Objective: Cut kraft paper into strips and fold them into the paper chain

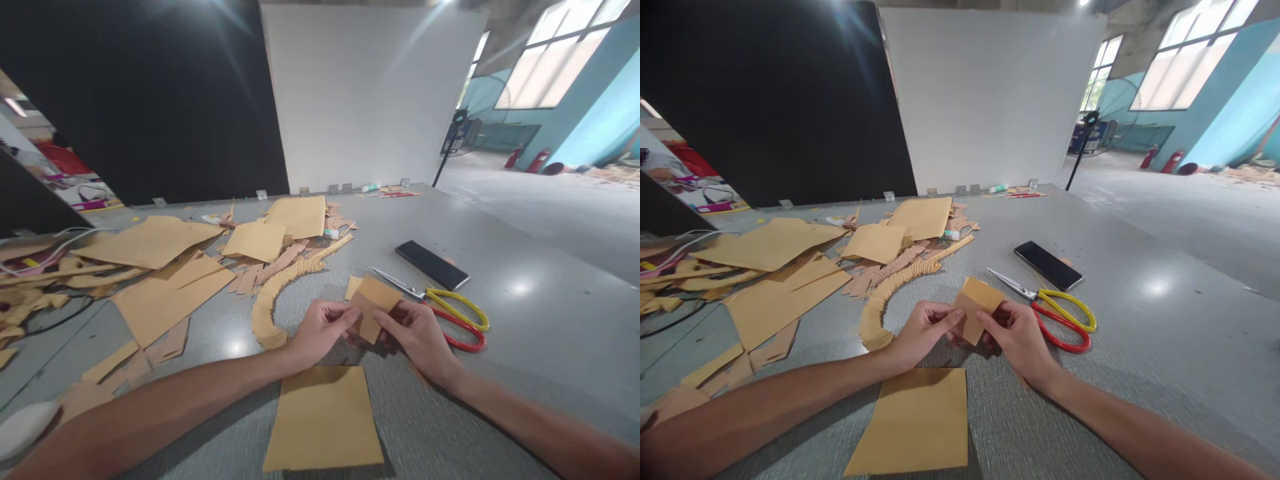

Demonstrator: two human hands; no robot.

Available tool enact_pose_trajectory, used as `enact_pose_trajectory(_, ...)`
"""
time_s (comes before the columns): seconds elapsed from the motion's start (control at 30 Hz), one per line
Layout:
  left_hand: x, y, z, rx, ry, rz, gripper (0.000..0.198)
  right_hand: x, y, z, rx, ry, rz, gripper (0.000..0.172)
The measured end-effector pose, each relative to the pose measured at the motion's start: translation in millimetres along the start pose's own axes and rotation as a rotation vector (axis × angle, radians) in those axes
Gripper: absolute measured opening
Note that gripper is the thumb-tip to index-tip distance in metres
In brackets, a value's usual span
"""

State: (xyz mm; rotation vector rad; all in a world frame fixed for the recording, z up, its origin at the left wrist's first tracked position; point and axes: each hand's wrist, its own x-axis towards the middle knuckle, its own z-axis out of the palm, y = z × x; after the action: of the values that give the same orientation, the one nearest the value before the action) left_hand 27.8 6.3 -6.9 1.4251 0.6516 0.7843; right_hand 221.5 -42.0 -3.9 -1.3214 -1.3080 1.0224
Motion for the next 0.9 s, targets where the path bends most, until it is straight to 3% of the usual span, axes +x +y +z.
enact_pose_trajectory(0.43,1,-2,0.4,-0.041,0.072,-0.02,0.043,4,6,-1,0.009,-0.069,0.043,0.038)
enact_pose_trajectory(0.9,1,-3,0.6,-0.038,0.062,-0.039,0.045,6,15,-2,-0.055,-0.076,0.01,0.043)
